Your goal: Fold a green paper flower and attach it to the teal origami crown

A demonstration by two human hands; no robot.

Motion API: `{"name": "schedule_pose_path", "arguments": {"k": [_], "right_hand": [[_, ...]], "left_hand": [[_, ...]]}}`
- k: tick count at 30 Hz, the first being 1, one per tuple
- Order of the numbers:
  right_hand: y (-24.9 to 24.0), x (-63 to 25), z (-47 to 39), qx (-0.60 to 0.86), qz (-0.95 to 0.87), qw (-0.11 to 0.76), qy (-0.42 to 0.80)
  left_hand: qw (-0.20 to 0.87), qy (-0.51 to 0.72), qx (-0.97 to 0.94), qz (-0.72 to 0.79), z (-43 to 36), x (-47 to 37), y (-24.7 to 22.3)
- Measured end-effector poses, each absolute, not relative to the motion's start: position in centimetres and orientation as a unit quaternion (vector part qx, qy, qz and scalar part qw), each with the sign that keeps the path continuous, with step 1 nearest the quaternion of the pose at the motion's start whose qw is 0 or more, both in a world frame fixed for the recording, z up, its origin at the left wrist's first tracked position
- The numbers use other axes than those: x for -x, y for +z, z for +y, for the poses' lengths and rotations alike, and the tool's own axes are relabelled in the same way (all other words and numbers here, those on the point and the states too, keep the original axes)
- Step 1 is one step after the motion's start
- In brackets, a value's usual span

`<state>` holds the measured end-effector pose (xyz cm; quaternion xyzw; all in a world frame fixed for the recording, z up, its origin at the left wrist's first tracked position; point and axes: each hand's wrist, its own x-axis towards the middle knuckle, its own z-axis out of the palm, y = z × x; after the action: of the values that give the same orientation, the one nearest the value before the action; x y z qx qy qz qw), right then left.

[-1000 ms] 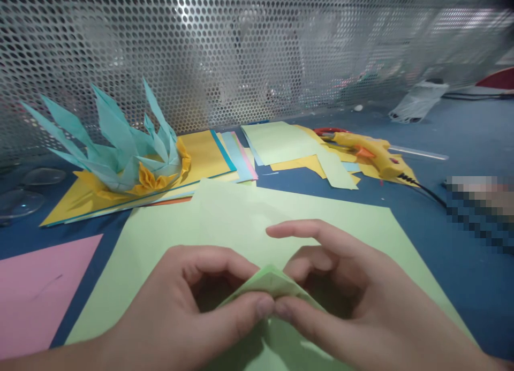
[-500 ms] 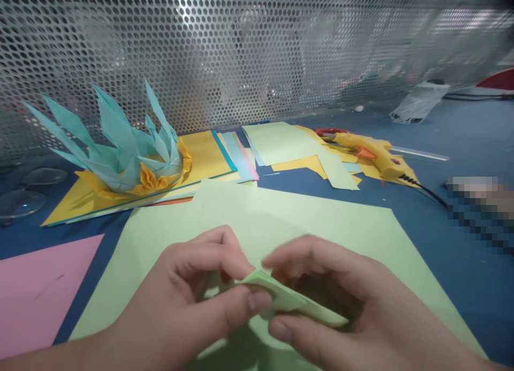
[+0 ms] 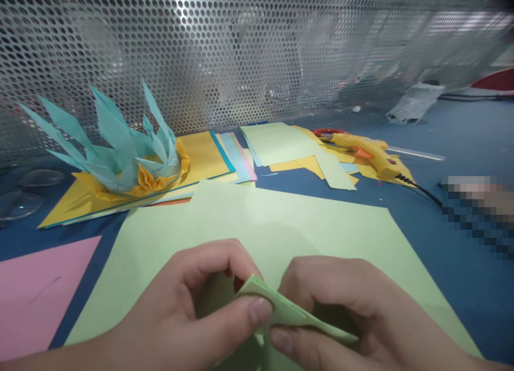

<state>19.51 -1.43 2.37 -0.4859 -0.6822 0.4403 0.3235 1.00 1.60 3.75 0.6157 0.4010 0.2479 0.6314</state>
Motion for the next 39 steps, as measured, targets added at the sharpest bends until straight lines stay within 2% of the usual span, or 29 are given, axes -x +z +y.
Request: {"name": "schedule_pose_path", "arguments": {"k": [2,6,11,16,19,26,35,39], "right_hand": [[2.1,-19.5,-1.4,0.461,-0.688,0.325,0.456],[2.9,-19.6,-1.8,0.532,-0.694,0.283,0.394],[3.7,-20.4,-1.3,0.44,-0.745,0.351,0.358],[2.7,-21.2,-1.4,0.365,-0.801,0.368,0.299],[2.4,-21.2,-1.7,0.38,-0.806,0.339,0.3],[3.1,-20.5,-1.2,0.411,-0.806,0.324,0.278],[3.3,-20.6,-1.3,0.424,-0.839,0.29,0.18],[2.8,-20.6,-1.3,0.427,-0.833,0.314,0.16]], "left_hand": [[0.623,0.246,-0.62,0.408,1.7,-1.0,3.7],[0.61,0.264,-0.628,0.405,1.8,-0.9,3.6],[0.541,0.31,-0.664,0.414,1.9,-0.8,3.6],[0.553,0.315,-0.64,0.431,1.5,-1.0,3.6],[0.558,0.329,-0.621,0.44,1.3,-0.9,3.4],[0.68,0.277,-0.56,0.383,1.5,-0.7,3.3],[0.623,0.25,-0.624,0.4,1.5,-1.0,3.6],[0.606,0.236,-0.643,0.405,1.9,-1.1,3.7]]}}
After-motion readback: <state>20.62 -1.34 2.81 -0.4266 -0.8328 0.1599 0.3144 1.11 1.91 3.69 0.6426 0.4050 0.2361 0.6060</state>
